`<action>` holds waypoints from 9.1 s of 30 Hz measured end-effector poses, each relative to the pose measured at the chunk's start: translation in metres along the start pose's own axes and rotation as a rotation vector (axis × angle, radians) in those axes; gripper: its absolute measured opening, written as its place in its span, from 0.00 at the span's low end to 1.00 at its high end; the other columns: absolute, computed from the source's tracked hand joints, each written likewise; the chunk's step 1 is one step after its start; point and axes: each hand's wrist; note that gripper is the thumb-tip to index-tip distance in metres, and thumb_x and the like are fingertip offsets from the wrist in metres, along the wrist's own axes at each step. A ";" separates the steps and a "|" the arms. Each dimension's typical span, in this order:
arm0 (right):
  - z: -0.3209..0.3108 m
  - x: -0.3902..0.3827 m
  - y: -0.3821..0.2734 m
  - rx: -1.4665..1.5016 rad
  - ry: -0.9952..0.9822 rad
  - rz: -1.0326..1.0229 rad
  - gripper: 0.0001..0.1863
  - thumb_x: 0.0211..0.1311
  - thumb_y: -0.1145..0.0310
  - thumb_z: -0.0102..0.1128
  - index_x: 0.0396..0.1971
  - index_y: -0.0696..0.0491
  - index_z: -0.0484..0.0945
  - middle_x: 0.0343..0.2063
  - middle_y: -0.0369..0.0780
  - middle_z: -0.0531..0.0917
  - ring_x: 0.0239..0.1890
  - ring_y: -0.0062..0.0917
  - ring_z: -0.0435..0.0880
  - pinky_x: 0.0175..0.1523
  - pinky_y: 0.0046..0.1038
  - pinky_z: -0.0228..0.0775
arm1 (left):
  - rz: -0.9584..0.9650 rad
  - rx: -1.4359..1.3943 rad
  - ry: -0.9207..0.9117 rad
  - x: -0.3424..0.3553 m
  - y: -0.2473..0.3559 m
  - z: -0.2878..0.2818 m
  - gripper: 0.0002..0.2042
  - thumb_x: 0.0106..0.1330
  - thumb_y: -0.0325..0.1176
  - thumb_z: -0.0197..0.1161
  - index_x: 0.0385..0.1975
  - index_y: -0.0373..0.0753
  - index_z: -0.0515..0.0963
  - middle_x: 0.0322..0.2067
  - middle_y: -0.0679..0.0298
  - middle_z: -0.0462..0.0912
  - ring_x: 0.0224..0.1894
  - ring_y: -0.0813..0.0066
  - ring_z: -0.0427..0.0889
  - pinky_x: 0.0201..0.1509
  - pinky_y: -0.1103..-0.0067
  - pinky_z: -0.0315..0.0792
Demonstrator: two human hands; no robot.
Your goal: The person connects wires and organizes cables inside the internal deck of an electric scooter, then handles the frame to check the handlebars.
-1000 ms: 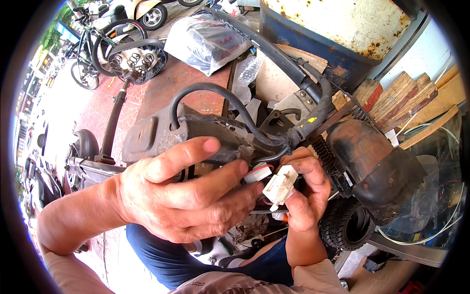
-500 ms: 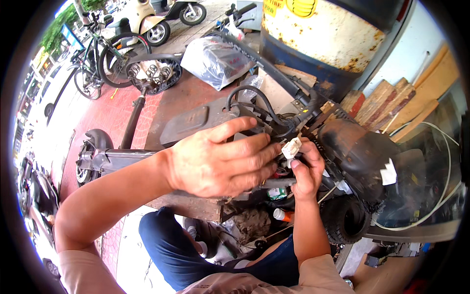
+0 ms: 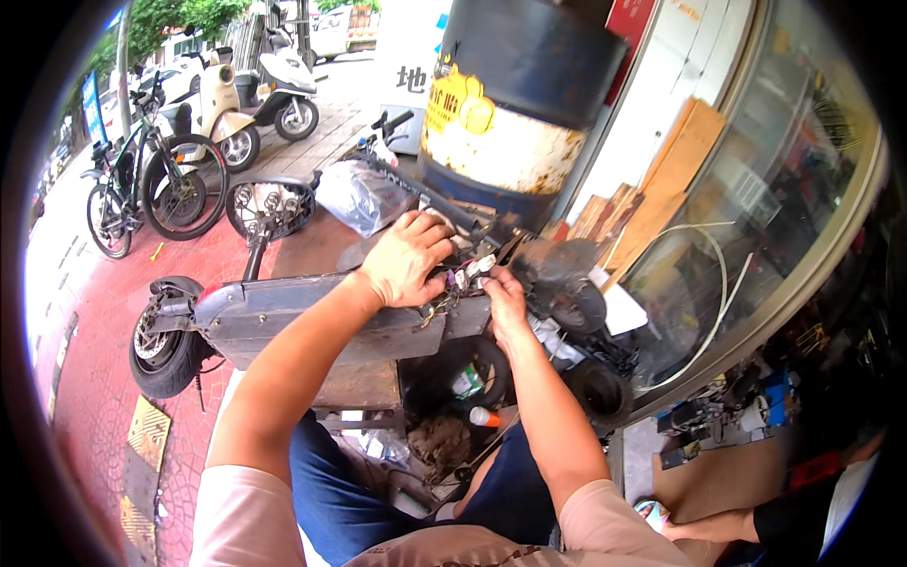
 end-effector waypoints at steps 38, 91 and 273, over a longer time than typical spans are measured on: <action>-0.029 -0.031 -0.073 0.070 -0.196 0.075 0.10 0.74 0.71 0.68 0.51 0.56 0.85 0.43 0.35 0.87 0.41 0.18 0.86 0.47 0.23 0.79 | -0.793 -0.633 -0.200 0.049 0.049 0.051 0.10 0.67 0.35 0.71 0.45 0.41 0.87 0.37 0.52 0.91 0.45 0.51 0.91 0.51 0.62 0.80; -0.030 -0.031 -0.087 -0.373 -0.279 -0.051 0.12 0.67 0.80 0.70 0.50 0.59 0.86 0.33 0.33 0.89 0.31 0.11 0.83 0.37 0.20 0.75 | -0.456 -0.427 -0.249 0.035 0.058 0.039 0.15 0.61 0.30 0.75 0.48 0.39 0.86 0.42 0.55 0.89 0.46 0.49 0.89 0.50 0.60 0.80; 0.004 0.059 -0.023 0.264 -0.316 0.053 0.14 0.66 0.73 0.77 0.46 0.58 0.82 0.35 0.34 0.86 0.36 0.12 0.82 0.44 0.19 0.73 | 0.309 0.138 -0.327 0.010 0.002 0.030 0.21 0.77 0.61 0.56 0.47 0.52 0.87 0.52 0.70 0.92 0.60 0.71 0.85 0.73 0.58 0.66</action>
Point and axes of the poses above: each hand's wrist, its own x-axis towards the middle knuckle, its own z-axis out of the palm, y = z × x
